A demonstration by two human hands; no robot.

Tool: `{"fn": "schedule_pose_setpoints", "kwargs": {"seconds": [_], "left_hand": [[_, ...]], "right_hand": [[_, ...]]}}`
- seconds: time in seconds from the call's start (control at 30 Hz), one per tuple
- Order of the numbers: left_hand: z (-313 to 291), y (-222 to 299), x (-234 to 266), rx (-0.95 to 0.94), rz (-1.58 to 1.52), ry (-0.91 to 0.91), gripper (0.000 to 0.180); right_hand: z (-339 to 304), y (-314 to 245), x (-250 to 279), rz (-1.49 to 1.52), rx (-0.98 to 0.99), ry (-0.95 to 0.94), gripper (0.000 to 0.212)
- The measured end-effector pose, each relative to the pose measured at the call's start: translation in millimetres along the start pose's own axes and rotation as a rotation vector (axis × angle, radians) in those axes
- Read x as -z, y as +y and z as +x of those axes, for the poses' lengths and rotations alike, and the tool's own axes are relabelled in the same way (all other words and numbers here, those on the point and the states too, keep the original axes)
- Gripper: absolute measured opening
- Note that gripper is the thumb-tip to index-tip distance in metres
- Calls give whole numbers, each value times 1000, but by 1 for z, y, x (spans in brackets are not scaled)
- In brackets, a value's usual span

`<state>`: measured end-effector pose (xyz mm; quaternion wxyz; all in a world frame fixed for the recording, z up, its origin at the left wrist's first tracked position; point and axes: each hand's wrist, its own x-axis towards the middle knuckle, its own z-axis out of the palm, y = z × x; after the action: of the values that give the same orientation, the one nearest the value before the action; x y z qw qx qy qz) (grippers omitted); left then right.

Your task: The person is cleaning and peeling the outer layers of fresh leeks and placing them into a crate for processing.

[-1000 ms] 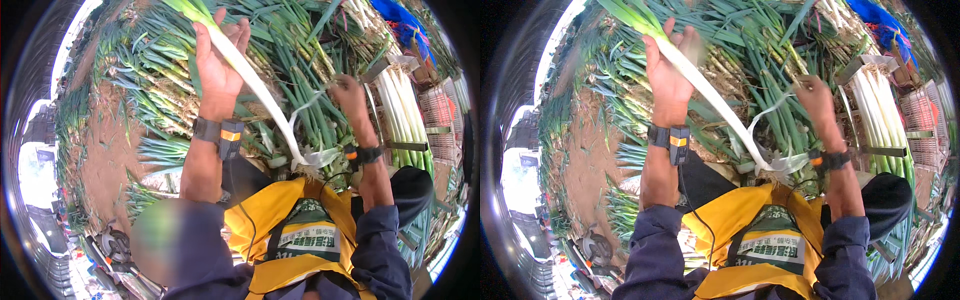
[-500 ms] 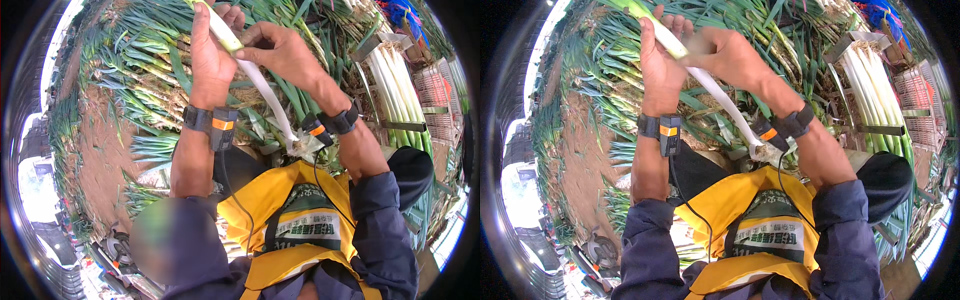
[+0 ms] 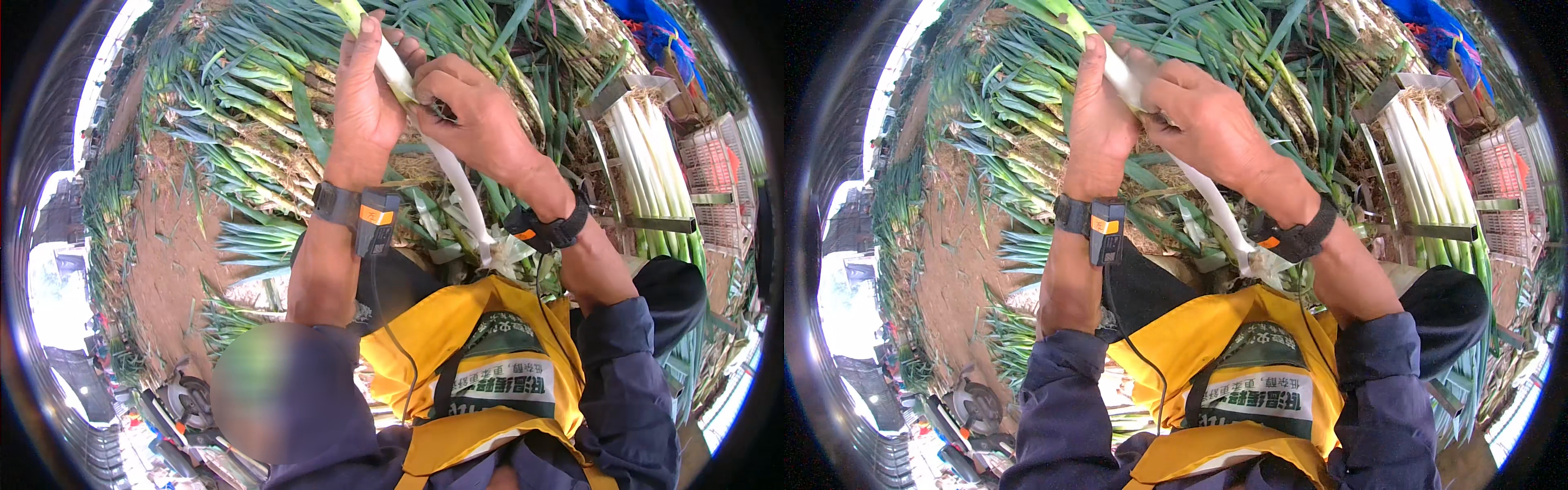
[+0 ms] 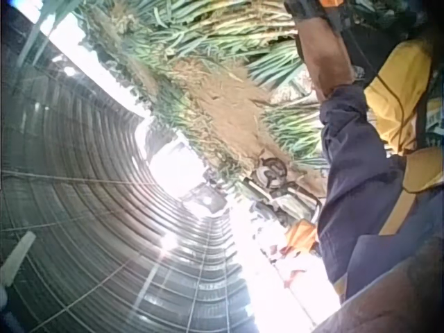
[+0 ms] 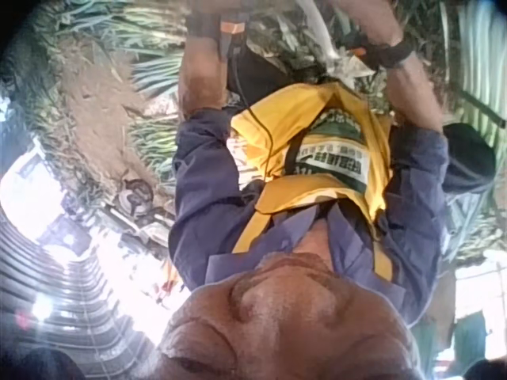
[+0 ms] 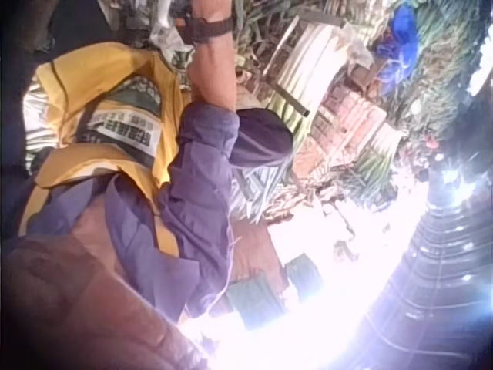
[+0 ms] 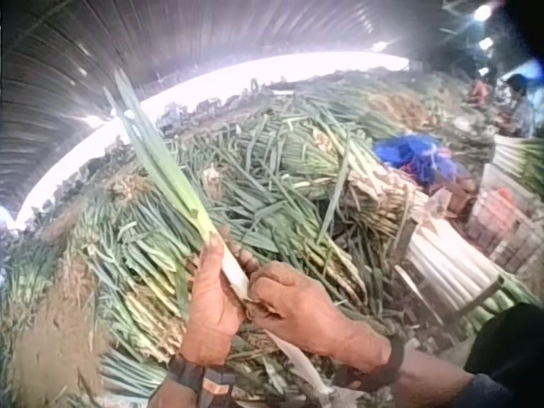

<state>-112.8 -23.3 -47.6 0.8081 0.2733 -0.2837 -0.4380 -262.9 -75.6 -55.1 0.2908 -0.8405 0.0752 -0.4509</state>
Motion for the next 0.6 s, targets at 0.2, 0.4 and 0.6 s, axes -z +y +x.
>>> {"fn": "schedule_pose_setpoints", "kwargs": {"seconds": [0.2,0.4,0.6], "left_hand": [[12,26,24,-97,81,191,41],[28,34,36,-146,-93,109,39],[34,40,43,-268,-296,411,29]], "right_hand": [[-26,-21,12,506,-183,63,15],[-66,30,126,635,-614,712,11],[-118,44,203,829,-488,866,15]]}}
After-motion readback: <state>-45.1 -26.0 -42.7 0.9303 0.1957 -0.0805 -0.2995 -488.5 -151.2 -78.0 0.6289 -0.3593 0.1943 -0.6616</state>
